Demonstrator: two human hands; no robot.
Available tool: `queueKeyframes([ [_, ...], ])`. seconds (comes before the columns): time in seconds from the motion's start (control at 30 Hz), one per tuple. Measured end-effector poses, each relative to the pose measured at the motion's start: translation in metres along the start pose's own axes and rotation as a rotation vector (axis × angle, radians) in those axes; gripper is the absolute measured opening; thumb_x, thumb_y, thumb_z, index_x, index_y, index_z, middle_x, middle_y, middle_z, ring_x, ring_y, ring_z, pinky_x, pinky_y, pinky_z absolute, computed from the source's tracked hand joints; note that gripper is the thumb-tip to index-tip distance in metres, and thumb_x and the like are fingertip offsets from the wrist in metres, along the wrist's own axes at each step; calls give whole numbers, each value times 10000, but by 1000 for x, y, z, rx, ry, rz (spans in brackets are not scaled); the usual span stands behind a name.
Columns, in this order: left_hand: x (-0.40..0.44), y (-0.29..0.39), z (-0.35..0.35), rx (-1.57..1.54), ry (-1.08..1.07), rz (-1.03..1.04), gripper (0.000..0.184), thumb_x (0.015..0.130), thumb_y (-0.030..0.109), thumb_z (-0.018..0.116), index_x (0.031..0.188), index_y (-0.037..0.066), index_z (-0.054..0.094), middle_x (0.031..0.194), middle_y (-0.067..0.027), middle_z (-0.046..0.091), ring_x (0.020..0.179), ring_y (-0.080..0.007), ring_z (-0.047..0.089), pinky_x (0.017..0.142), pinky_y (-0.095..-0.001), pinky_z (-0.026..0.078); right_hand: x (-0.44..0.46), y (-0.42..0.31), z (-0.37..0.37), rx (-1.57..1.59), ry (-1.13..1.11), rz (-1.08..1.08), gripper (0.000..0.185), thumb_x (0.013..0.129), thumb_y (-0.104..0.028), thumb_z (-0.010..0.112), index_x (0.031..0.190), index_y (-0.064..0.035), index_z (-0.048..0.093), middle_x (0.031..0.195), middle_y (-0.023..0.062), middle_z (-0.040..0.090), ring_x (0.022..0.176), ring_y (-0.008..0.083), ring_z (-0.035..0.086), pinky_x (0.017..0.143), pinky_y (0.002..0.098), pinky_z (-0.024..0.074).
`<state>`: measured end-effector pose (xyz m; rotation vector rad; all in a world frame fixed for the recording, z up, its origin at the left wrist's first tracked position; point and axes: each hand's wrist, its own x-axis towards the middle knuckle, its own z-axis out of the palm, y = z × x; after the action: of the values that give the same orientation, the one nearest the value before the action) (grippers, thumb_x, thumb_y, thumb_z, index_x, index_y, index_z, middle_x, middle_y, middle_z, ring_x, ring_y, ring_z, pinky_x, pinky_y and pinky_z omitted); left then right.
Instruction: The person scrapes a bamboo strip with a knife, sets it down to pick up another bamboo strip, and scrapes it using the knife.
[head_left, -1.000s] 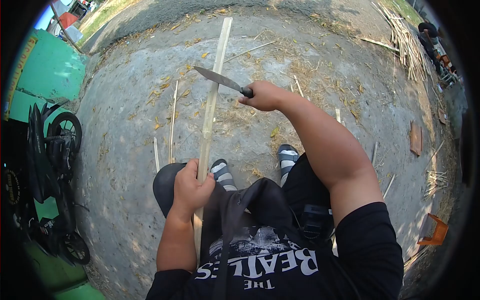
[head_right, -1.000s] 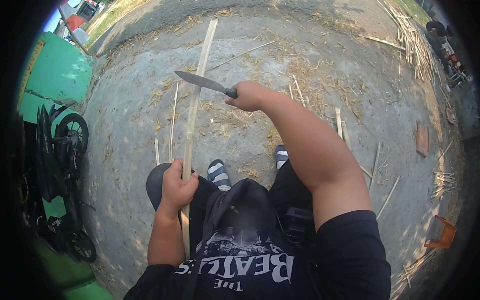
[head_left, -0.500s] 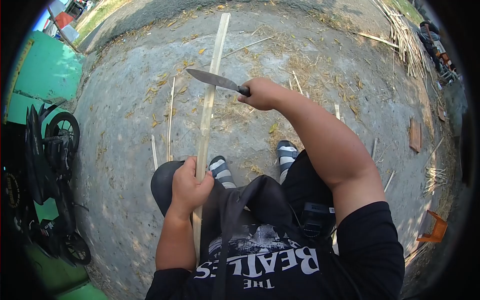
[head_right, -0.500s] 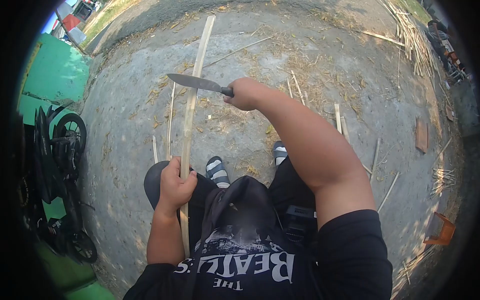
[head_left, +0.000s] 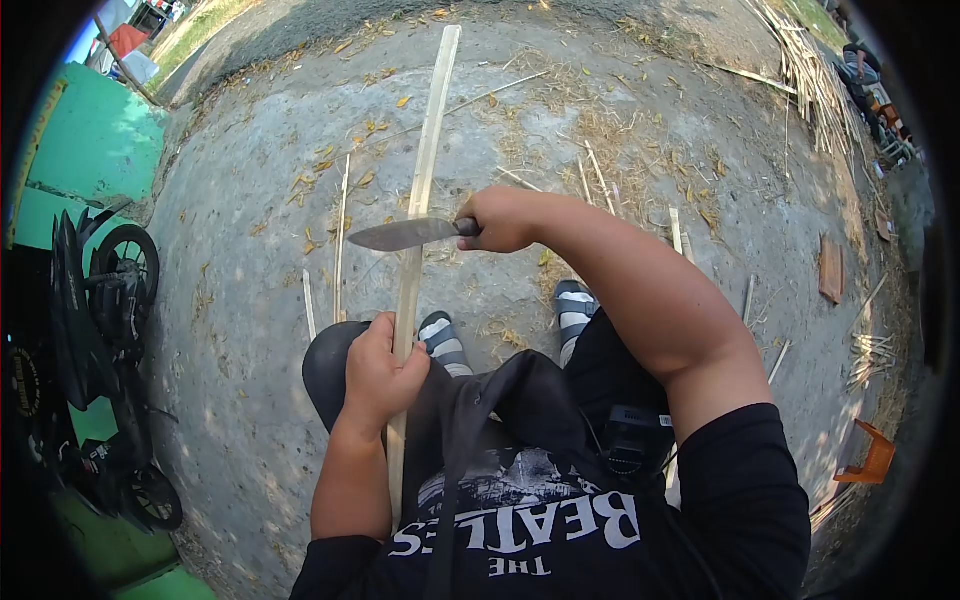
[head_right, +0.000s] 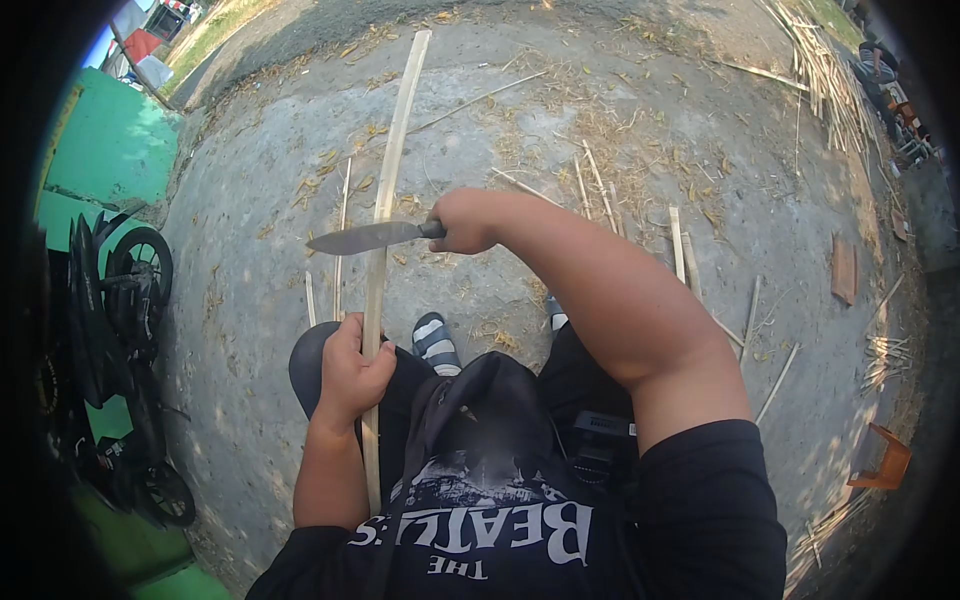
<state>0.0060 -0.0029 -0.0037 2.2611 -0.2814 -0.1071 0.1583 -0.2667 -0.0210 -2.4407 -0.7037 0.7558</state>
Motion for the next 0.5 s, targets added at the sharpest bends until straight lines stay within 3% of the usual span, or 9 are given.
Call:
queueKeyframes([
  [0.03, 0, -2, 0, -8, -5, -12, 191, 841, 90, 708, 960, -12, 600, 711, -72, 601, 635, -144, 561, 622, -312, 475, -1, -9, 8, 9, -18, -38, 369, 962, -391, 695, 1131, -67, 748, 1012, 174, 756, 982, 370, 705, 872, 479, 536],
  [0.1, -1, -1, -2, -16, -19, -44, 198, 839, 93, 710, 965, -15, 602, 713, -81, 609, 636, -159, 578, 628, -320, 484, 0, -8, 15, 92, 25, -151, 354, 976, -381, 693, 930, -30, 683, 798, 177, 680, 786, 384, 640, 741, 479, 493],
  [0.2, 0, 4, -3, 1, -19, -54, 202, 838, 93, 711, 968, -20, 605, 720, -89, 623, 643, -171, 600, 635, -325, 492, 1, 6, -6, 8, 43, 50, 371, 967, -410, 686, 1080, -66, 765, 1001, 179, 757, 973, 364, 710, 862, 478, 540],
  [0.27, -1, 0, -1, 51, -9, -17, 201, 838, 92, 710, 966, -23, 607, 725, -91, 629, 646, -170, 607, 633, -324, 491, 4, 19, -6, 34, 44, 104, 365, 966, -412, 687, 1078, -74, 770, 1001, 180, 757, 972, 367, 709, 861, 477, 540],
  [0.3, -1, 1, -2, 54, -5, -33, 220, 831, 107, 711, 980, -25, 619, 743, -129, 650, 663, -239, 636, 648, -353, 511, 3, 18, -7, 49, 47, 134, 362, 966, -412, 687, 1077, -78, 772, 1001, 180, 757, 971, 369, 709, 861, 477, 540],
  [0.37, 1, 3, -1, 56, -6, -62, 263, 817, 137, 713, 1008, -29, 643, 777, -205, 693, 697, -376, 694, 678, -410, 550, 3, 9, 3, 27, 29, 55, 341, 955, -390, 702, 1046, -66, 761, 950, 183, 747, 924, 381, 697, 827, 475, 530],
  [0.5, 0, 1, -1, 52, 0, -49, 264, 818, 133, 714, 1013, -32, 645, 781, -202, 695, 703, -380, 699, 677, -412, 550, -4, -12, 11, 4, 27, -93, 328, 961, -363, 702, 992, -38, 739, 874, 182, 732, 846, 388, 684, 763, 474, 508],
])
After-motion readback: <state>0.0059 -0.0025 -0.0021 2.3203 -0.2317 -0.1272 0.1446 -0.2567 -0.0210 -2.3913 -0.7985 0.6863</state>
